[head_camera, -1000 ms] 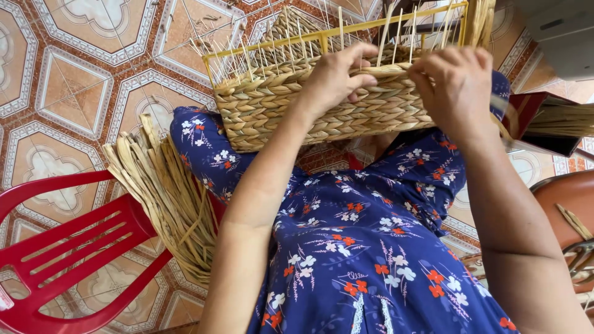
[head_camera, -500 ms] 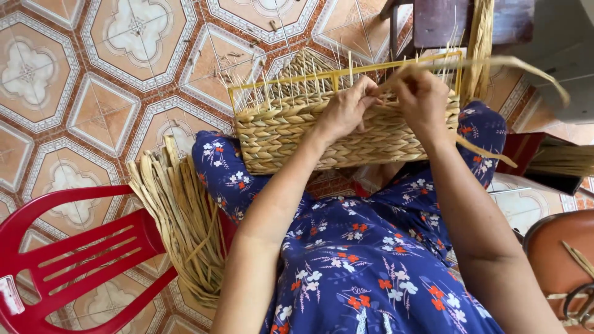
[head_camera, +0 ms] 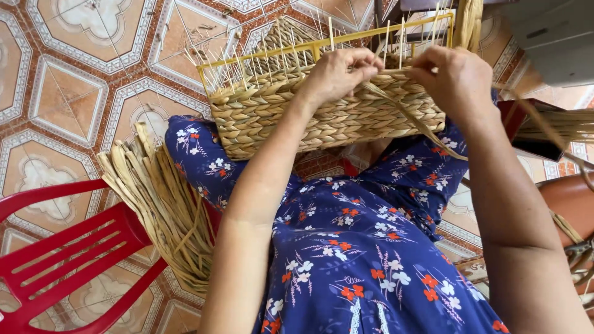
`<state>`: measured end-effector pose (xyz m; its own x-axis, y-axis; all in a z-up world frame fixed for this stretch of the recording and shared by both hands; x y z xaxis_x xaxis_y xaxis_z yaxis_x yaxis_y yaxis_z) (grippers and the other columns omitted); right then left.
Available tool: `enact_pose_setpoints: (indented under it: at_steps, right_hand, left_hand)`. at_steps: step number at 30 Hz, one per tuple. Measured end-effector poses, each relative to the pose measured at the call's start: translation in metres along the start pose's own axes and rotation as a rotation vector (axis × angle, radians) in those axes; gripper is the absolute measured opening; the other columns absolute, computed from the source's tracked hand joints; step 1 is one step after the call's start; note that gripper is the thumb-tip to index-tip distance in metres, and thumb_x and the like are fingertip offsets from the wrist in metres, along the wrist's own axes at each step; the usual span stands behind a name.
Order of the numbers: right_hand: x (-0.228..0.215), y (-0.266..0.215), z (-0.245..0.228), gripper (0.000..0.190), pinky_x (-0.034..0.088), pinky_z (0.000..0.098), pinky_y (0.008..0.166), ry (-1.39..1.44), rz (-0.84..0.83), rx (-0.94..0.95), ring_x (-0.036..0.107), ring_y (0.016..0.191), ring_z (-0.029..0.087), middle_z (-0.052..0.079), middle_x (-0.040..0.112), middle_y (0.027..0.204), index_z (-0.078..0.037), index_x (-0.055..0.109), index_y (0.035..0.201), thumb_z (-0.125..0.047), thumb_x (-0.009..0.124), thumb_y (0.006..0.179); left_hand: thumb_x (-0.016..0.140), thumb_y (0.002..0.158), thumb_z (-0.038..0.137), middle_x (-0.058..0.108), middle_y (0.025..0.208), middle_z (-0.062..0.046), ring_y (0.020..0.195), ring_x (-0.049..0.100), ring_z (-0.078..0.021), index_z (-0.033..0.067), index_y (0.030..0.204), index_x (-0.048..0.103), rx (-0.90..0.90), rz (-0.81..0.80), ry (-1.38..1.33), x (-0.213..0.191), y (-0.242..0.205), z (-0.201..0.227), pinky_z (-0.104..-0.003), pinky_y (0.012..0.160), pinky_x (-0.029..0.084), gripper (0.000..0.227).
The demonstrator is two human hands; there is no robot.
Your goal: The person weaves a basket by hand, threading and wrapping dried plant fibers around a rectangular wire frame.
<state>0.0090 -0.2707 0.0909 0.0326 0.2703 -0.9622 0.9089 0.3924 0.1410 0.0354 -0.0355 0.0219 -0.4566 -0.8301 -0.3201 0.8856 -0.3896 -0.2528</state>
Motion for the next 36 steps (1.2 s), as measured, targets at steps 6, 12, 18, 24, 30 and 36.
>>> enact_pose_setpoints:
  at_steps: [6,12,18,24,30,36]
  right_hand:
    - [0.028,-0.013,0.024,0.033,0.053,0.0411,0.068,0.023,-0.112,0.187,0.070,0.074,0.026,0.009,0.074,0.084,-0.011,0.077,0.097,-0.044,0.083,0.098]
    - [0.049,-0.040,0.077,0.019,0.056,0.0306,0.076,0.521,0.107,0.358,0.068,0.087,0.017,0.010,0.073,0.101,-0.001,0.073,0.109,-0.020,0.075,0.104]
    - [0.084,-0.039,0.081,0.024,0.054,0.0245,0.096,1.067,0.346,0.306,0.066,0.104,0.010,0.003,0.073,0.115,0.002,0.069,0.129,-0.017,0.066,0.115]
    - [0.111,-0.045,0.080,0.029,0.042,0.0228,0.077,1.170,0.321,0.386,0.052,0.086,0.008,-0.001,0.062,0.100,0.004,0.072,0.127,-0.024,0.067,0.123]
    - [0.098,-0.066,0.052,0.026,0.046,0.0248,0.078,1.295,0.371,0.338,0.057,0.085,0.010,0.005,0.069,0.101,0.007,0.069,0.119,-0.019,0.062,0.123]
    - [0.110,-0.078,0.039,0.020,0.044,0.0221,0.070,1.342,0.535,0.302,0.054,0.074,0.008,0.004,0.066,0.092,0.005,0.070,0.114,-0.013,0.065,0.118]
  left_hand:
    - [0.059,0.102,0.027,0.078,0.104,-0.002,0.057,0.070,-0.0050,0.0160,0.117,0.068,0.054,0.236,-0.088,0.016,0.009,-0.028,-0.017,0.043,0.057,0.021]
    - [0.058,0.105,0.015,0.073,0.123,-0.011,0.069,0.070,-0.0120,0.0090,0.123,0.068,0.296,0.760,-0.251,-0.037,-0.087,-0.058,-0.020,0.044,0.054,0.021]
    - [0.060,0.111,0.014,0.067,0.139,-0.008,0.119,0.070,-0.0191,0.0130,0.136,0.061,0.068,1.334,0.092,-0.088,-0.204,-0.134,-0.035,0.099,0.064,0.026]
    - [0.060,0.102,0.040,0.055,0.145,-0.022,0.130,0.055,-0.0351,0.0111,0.161,0.034,-0.359,0.986,-0.155,-0.090,-0.209,-0.109,-0.054,0.110,0.047,0.071]
    - [0.059,0.098,0.057,0.053,0.148,-0.022,0.133,0.060,-0.0326,0.0077,0.156,0.036,-0.141,1.043,-0.250,-0.057,-0.211,-0.123,-0.050,0.111,0.052,0.079]
    - [0.063,0.107,0.047,0.050,0.155,-0.022,0.144,0.052,-0.0324,0.0058,0.156,0.040,0.022,1.139,-0.198,-0.046,-0.227,-0.121,-0.046,0.122,0.043,0.068]
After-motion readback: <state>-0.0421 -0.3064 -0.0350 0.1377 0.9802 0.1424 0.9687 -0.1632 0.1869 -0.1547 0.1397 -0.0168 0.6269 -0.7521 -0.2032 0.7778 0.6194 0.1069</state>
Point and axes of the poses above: each hand's wrist, its own y-axis towards the middle knuckle, its own x-axis out of the palm, z = x × y, the point moved 1 cm from there along y, towards the middle knuckle
